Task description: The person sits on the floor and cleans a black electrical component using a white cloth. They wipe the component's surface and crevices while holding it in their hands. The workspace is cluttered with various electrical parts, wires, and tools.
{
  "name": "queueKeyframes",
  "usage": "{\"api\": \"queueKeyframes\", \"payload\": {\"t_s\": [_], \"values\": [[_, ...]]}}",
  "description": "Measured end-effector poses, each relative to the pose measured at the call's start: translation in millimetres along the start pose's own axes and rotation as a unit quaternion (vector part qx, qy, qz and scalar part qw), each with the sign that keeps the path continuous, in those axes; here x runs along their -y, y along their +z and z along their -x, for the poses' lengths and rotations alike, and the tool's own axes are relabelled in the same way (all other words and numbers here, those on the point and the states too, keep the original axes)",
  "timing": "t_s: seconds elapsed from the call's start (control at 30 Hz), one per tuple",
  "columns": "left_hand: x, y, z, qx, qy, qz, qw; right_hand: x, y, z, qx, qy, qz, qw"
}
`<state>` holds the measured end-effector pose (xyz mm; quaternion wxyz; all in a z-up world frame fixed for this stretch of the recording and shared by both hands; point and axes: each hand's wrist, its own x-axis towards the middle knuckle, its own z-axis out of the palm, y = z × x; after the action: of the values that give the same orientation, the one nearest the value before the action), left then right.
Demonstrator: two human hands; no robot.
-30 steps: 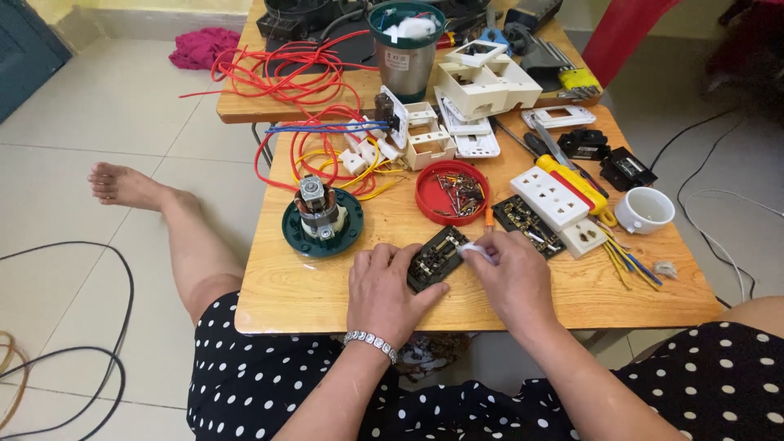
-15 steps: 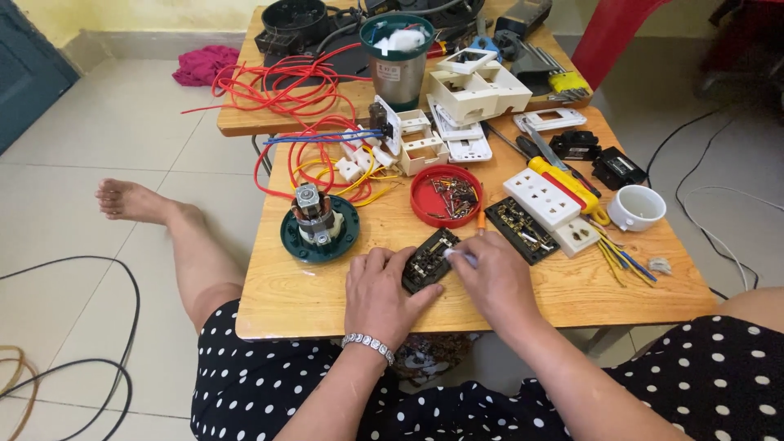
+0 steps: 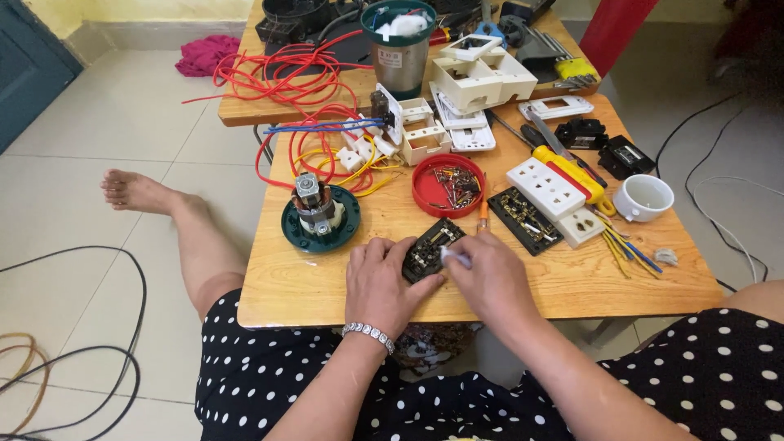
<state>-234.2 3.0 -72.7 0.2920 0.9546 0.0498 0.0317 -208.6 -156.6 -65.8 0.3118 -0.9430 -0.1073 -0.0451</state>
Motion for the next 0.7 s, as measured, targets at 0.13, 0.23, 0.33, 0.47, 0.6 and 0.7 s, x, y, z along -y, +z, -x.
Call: {"api": "queueKeyframes", "payload": {"t_s": [0.13,0.23,0.33,0.47,0.6,0.7], "values": [[-0.1,-1.4,-0.6,0.01,-0.001,-0.018,1.0,1.4,2.8,5.4,0.032,0.016,0.004,0.999],[-1.2,-6.6,1.4,0.024,0.002,0.009,1.0,-8.5,3.3,-3.4,0.02,0.009,0.018,1.0],[-1.4,-7.6,0.8,0.028,0.006,0.012,1.0,-8.4,-2.4,-8.0,-0.007,0.04,0.006,0.999],[0.8,-4.1,-1.6,0.034,-0.001,0.007,0.999,6.8,-3.0,2.4,0.045,0.104,-0.054,0.992],[-0.3,-7.3,0.1,0.038,-0.007,0.027,0.999,15.4,-15.2,1.6,0.072,0.16,-0.081,0.981],[0.1,-6.2,-0.1,0.037,-0.003,0.018,0.999,4.4,-11.8,-7.5,0.022,0.223,-0.284,0.932]]}}
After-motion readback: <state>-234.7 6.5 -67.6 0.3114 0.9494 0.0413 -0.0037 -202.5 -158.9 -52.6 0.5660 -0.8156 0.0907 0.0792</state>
